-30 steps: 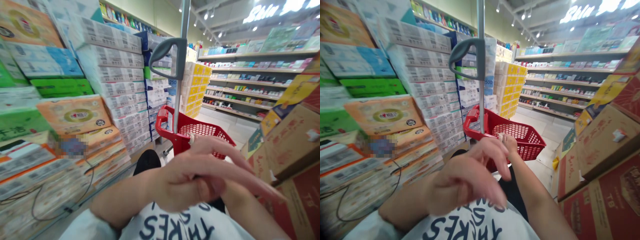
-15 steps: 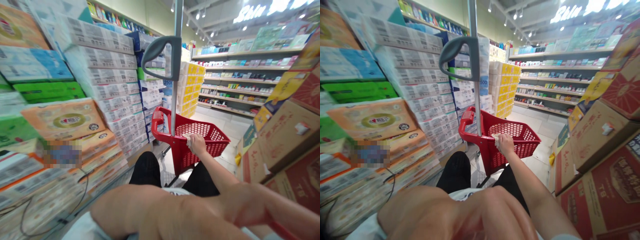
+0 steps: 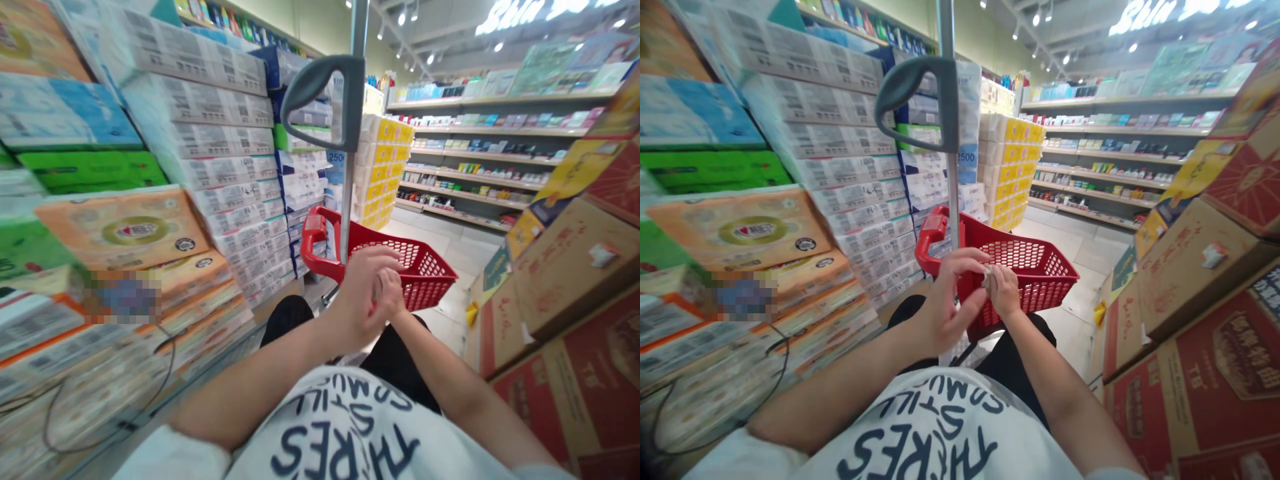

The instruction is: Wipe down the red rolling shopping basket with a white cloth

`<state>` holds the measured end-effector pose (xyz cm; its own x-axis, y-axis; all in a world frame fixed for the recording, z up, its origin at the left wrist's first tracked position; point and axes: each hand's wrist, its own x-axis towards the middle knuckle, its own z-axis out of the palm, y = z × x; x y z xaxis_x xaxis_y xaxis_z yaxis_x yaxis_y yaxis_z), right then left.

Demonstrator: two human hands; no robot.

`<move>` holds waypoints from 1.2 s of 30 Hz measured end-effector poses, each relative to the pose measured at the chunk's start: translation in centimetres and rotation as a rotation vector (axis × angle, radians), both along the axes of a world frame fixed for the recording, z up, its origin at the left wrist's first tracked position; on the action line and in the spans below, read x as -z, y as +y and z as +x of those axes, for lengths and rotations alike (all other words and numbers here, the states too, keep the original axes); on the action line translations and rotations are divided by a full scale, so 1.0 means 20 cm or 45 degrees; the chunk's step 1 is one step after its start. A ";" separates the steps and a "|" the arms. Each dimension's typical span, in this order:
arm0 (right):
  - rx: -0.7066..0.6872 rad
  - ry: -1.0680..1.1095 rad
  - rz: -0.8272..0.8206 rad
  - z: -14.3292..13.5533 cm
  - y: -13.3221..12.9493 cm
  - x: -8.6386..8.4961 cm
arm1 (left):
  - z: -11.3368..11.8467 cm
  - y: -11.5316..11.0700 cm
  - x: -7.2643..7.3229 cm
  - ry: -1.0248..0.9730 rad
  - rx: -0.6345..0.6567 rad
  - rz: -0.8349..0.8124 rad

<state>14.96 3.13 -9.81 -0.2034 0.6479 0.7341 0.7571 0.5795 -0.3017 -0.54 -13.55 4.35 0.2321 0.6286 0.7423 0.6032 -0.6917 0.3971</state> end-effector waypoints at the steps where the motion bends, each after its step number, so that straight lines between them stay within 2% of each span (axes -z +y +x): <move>1: -0.032 -0.002 -0.005 0.00 0.00 -0.01 | -0.03 0.07 0.04 -0.061 -0.182 0.078; 3: -0.085 0.004 -0.095 0.00 0.03 -0.06 | -0.09 0.22 0.13 -0.094 -0.483 0.200; 5: -0.065 0.019 -0.276 -0.01 0.07 -0.12 | -0.15 0.35 0.22 0.010 -0.668 0.249; 7: -0.018 0.045 -0.355 -0.05 0.09 -0.17 | -0.19 0.46 0.29 0.157 -0.754 0.242; 9: -0.037 0.037 -0.230 -0.11 0.07 -0.16 | -0.22 0.52 0.33 0.284 -0.763 0.207; 11: -0.066 0.010 -0.024 -0.15 0.03 -0.12 | -0.24 0.56 0.34 0.351 -0.754 0.180; 13: -0.076 -0.030 0.098 -0.16 0.02 -0.08 | -0.26 0.59 0.33 0.382 -0.762 0.179; 15: -0.105 -0.065 0.074 -0.15 0.03 -0.08 | -0.29 0.62 0.31 0.417 -0.784 0.199; 19: -0.072 -0.090 -0.168 -0.13 0.11 -0.12 | -0.31 0.65 0.32 0.449 -0.830 0.262; 21: -0.025 -0.077 -0.123 -0.14 0.11 -0.10 | -0.32 0.65 0.33 0.437 -0.838 0.293; 23: -0.004 -0.062 0.022 -0.14 0.09 -0.05 | -0.32 0.65 0.35 0.431 -0.837 0.310; 26: -0.057 -0.119 0.102 -0.10 0.06 0.00 | -0.34 0.66 0.36 0.431 -0.825 0.299; 31: -0.320 -0.276 -0.031 0.01 0.11 -0.08 | -0.38 0.68 0.36 0.414 -0.824 0.286; 33: -0.334 -0.233 -0.031 0.02 0.13 -0.10 | -0.38 0.69 0.36 0.421 -0.831 0.291; 36: -0.316 -0.074 0.055 -0.02 0.11 -0.07 | -0.37 0.69 0.36 0.426 -0.843 0.298</move>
